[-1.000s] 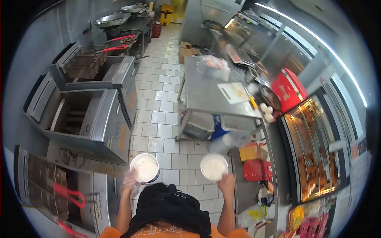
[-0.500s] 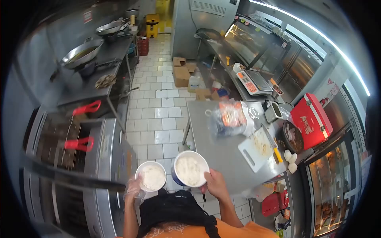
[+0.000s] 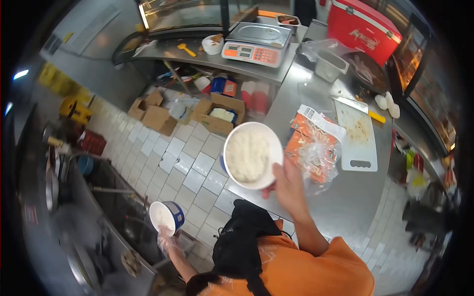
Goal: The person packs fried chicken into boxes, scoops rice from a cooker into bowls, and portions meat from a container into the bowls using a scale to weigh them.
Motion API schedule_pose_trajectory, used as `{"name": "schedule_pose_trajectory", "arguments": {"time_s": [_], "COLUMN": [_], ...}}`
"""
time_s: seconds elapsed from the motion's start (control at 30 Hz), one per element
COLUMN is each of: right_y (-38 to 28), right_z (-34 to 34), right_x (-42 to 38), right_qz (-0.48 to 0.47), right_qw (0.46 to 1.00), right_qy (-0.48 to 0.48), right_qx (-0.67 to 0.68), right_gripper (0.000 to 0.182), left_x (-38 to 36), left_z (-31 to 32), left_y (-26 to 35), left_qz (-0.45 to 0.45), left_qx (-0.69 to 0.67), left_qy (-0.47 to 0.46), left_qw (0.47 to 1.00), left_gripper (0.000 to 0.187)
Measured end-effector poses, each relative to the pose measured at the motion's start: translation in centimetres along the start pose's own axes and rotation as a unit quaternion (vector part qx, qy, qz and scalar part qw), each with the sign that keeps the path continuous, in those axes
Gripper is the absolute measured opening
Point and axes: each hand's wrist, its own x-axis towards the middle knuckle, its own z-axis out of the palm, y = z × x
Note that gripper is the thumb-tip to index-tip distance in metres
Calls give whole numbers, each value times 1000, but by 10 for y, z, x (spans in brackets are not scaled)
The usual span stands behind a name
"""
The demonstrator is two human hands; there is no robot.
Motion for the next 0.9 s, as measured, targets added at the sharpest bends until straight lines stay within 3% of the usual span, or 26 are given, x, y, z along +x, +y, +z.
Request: {"name": "schedule_pose_trajectory", "arguments": {"time_s": [0.07, 0.1, 0.17, 0.2, 0.27, 0.37, 0.4, 0.43, 0.47, 0.5, 0.53, 0.57, 0.6, 0.67, 0.7, 0.77, 0.8, 0.87, 0.9], "right_y": [28, 41, 69, 78, 102, 123, 130, 135, 133, 129, 125, 110, 101, 69, 60, 53, 50, 44, 45], "right_z": [52, 75, 117, 135, 153, 142, 127, 112, 98, 82, 62, 50, 31, 0, -19, -53, -70, -104, -125], "right_x": [45, 69, 117, 143, 189, 248, 262, 270, 279, 286, 295, 305, 316, 327, 339, 349, 354, 375, 384], "right_qz": [94, 87, 149, 139, 107, 47, 16, -9, -22, -29, -46, -40, -46, -58, -68, -75, -93, -110, -94], "right_qw": [982, 983, 933, 934, 921, 892, 887, 879, 856, 842, 837, 816, 802, 803, 772, 738, 723, 692, 670], "right_qy": [21, 30, 68, 77, 206, 369, 405, 439, 482, 510, 517, 548, 563, 565, 595, 627, 637, 657, 673], "right_qx": [163, 159, 319, 319, 314, 257, 223, 187, 186, 176, 171, 180, 195, 183, 212, 237, 250, 280, 298], "right_gripper": [25, 25, 24, 24, 24, 25, 25, 25, 25, 24, 25, 26, 29, 30, 30, 30, 27, 24, 20], "left_x": [52, 66, 108, 138, 186, 266, 292, 311, 344, 346, 342, 297, 285, 195, 178, 110, 79, 15, -12], "left_z": [7, 18, 35, 40, 75, 141, 177, 203, 239, 289, 336, 386, 430, 497, 530, 579, 595, 623, 640], "left_y": [18, 35, 56, 62, 70, 93, 96, 100, 85, 87, 88, 115, 102, 123, 99, 83, 72, 51, 40], "left_qz": [-10, -33, -55, -63, -78, 5, 193, 179, 235, 210, 379, 327, 274, 294, 335, 260, 328, 362, 382], "left_qx": [52, 72, 97, 130, 172, 336, 302, 451, 386, 321, 459, 511, 368, 439, 355, 369, 357, 286, 316], "left_qy": [18, 29, 29, 29, 12, -88, -221, -227, -305, -372, -383, -419, -488, -524, -585, -652, -654, -685, -693], "left_qw": [998, 996, 993, 989, 982, 938, 907, 844, 838, 845, 707, 676, 743, 668, 648, 609, 581, 564, 523], "left_gripper": [47, 47, 47, 47, 47, 44, 46, 46, 48, 46, 46, 47, 49, 48, 50, 55, 52, 44, 41]}}
